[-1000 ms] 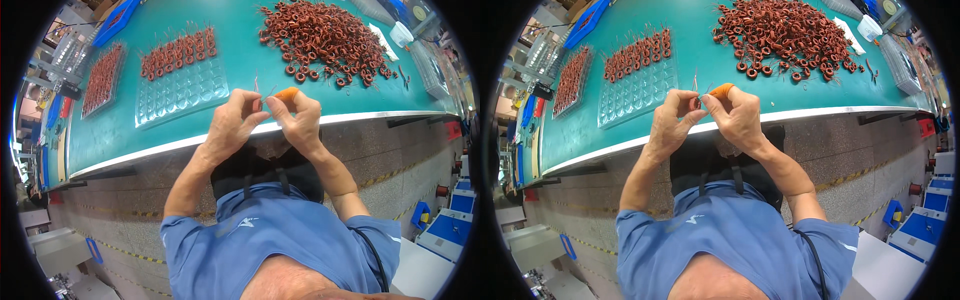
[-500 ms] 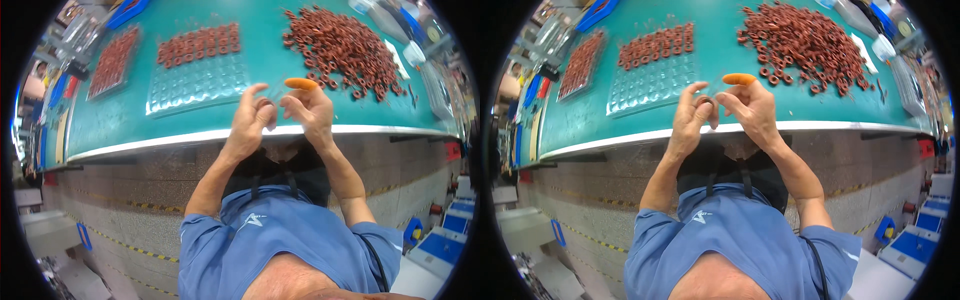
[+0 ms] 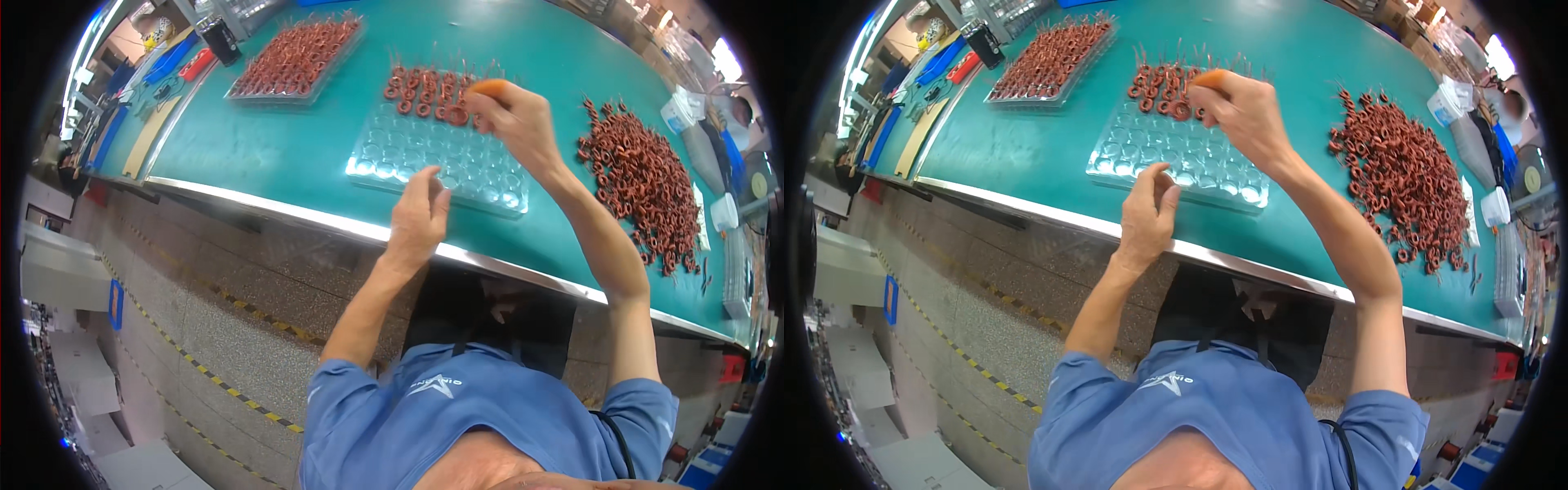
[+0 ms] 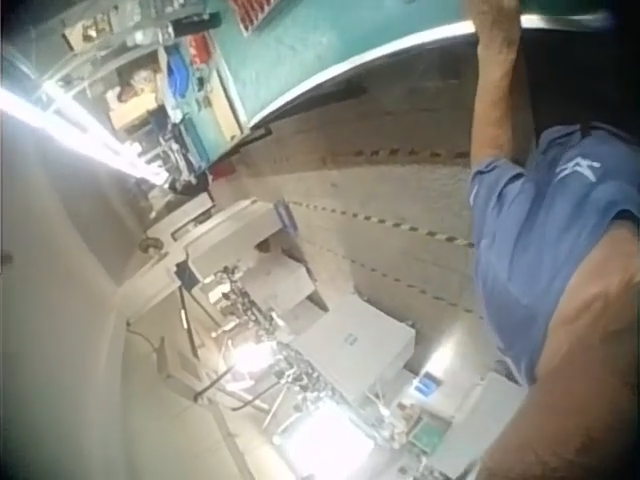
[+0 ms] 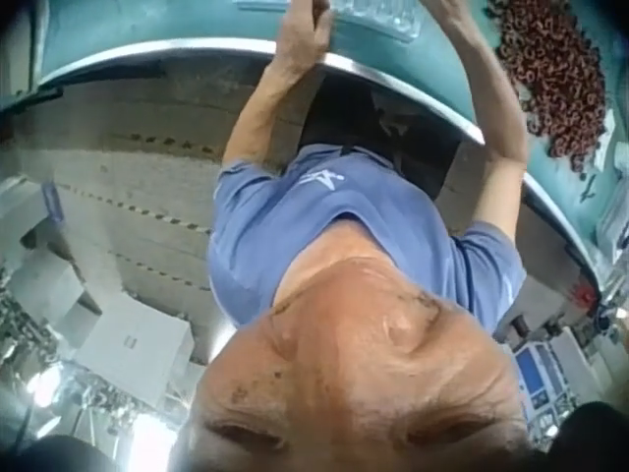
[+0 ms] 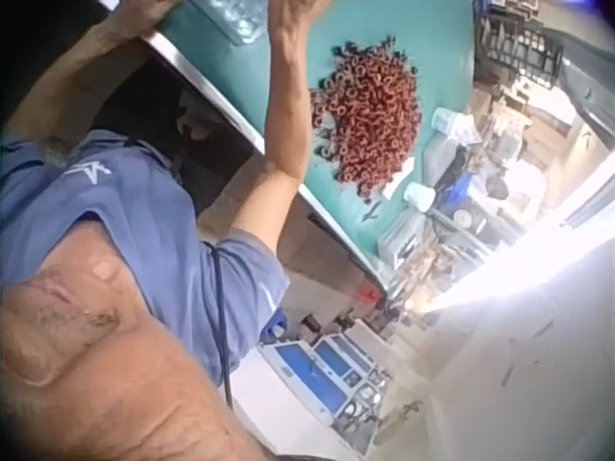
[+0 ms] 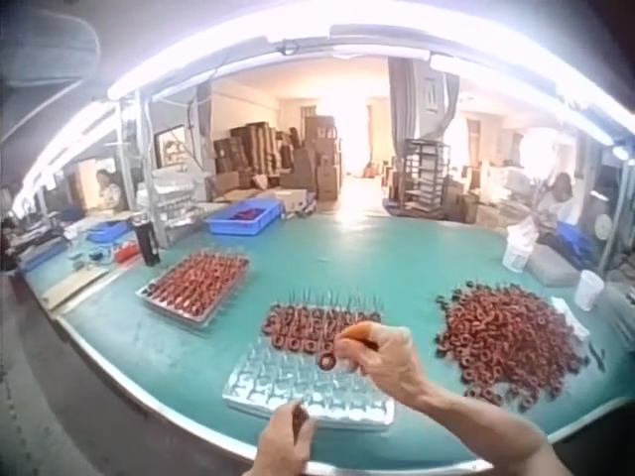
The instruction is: Assembling small toroidal electronic components by winding wire and placing them into a plastic tray.
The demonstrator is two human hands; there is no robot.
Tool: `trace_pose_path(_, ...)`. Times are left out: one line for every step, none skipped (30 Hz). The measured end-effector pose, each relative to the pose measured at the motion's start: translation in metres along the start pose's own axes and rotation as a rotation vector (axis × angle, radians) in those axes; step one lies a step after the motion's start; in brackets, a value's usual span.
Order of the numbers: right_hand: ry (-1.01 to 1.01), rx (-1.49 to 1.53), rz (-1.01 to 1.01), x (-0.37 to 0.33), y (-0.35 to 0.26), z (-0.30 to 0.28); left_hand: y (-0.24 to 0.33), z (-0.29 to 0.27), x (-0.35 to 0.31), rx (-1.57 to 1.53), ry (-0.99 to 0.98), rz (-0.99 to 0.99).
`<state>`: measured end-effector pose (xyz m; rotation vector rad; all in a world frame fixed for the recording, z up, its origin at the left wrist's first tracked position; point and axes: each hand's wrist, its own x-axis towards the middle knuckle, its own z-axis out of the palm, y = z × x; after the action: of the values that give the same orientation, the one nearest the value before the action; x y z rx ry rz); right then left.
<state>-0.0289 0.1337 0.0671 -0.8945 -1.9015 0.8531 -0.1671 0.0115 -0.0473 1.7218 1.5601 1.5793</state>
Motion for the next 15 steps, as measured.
trace_pose_path(-0.031, -0.036, -0.013, 0.02, 0.007, 0.014, 0.004, 0.003, 0.002, -0.004, 0.03, -0.025)
trace_pose_path(-0.053, -0.071, -0.04, 0.04, 0.015, 0.028, 0.004, 0.006, 0.005, 0.0, 0.029, -0.008)
trace_pose_path(-0.076, -0.101, -0.068, 0.059, 0.025, 0.044, 0.002, 0.008, 0.007, 0.01, 0.029, 0.007)
trace_pose_path(-0.079, -0.173, -0.123, 0.075, 0.034, 0.059, -0.001, 0.009, 0.009, -0.012, 0.044, -0.005)
trace_pose_path(-0.082, -0.244, -0.179, 0.09, 0.043, 0.074, -0.003, 0.008, 0.012, -0.002, 0.052, -0.009)
trace_pose_path(-0.1, -0.272, -0.2, 0.102, 0.053, 0.085, -0.001, 0.006, 0.015, -0.007, 0.062, -0.009)
trace_pose_path(-0.142, -0.285, -0.239, 0.115, 0.061, 0.092, 0.002, 0.005, 0.018, -0.011, 0.087, 0.015)
trace_pose_path(-0.195, -0.276, -0.278, 0.122, 0.07, 0.106, 0.0, 0.001, 0.018, -0.001, 0.107, 0.021)
trace_pose_path(-0.197, -0.362, -0.377, 0.125, 0.075, 0.121, -0.002, -0.006, 0.016, 0.025, 0.137, 0.021)
trace_pose_path(-0.211, -0.376, -0.353, 0.123, 0.08, 0.129, 0.0, -0.01, 0.014, 0.059, 0.157, 0.038)
trace_pose_path(-0.224, -0.385, -0.351, 0.127, 0.085, 0.132, 0.003, -0.01, 0.014, 0.054, 0.187, 0.066)
trace_pose_path(-0.227, -0.38, -0.322, 0.122, 0.085, 0.131, -0.002, -0.007, 0.01, 0.047, 0.204, 0.078)
trace_pose_path(-0.288, -0.251, -0.227, 0.121, 0.091, 0.117, 0.001, 0.0, 0.012, -0.003, 0.148, 0.051)
trace_pose_path(-0.255, -0.335, -0.318, 0.112, 0.079, 0.109, -0.005, 0.006, 0.01, -0.002, 0.166, 0.091)
trace_pose_path(-0.142, -0.336, -0.322, 0.101, 0.072, 0.096, 0.001, 0.008, 0.01, -0.005, 0.135, 0.067)
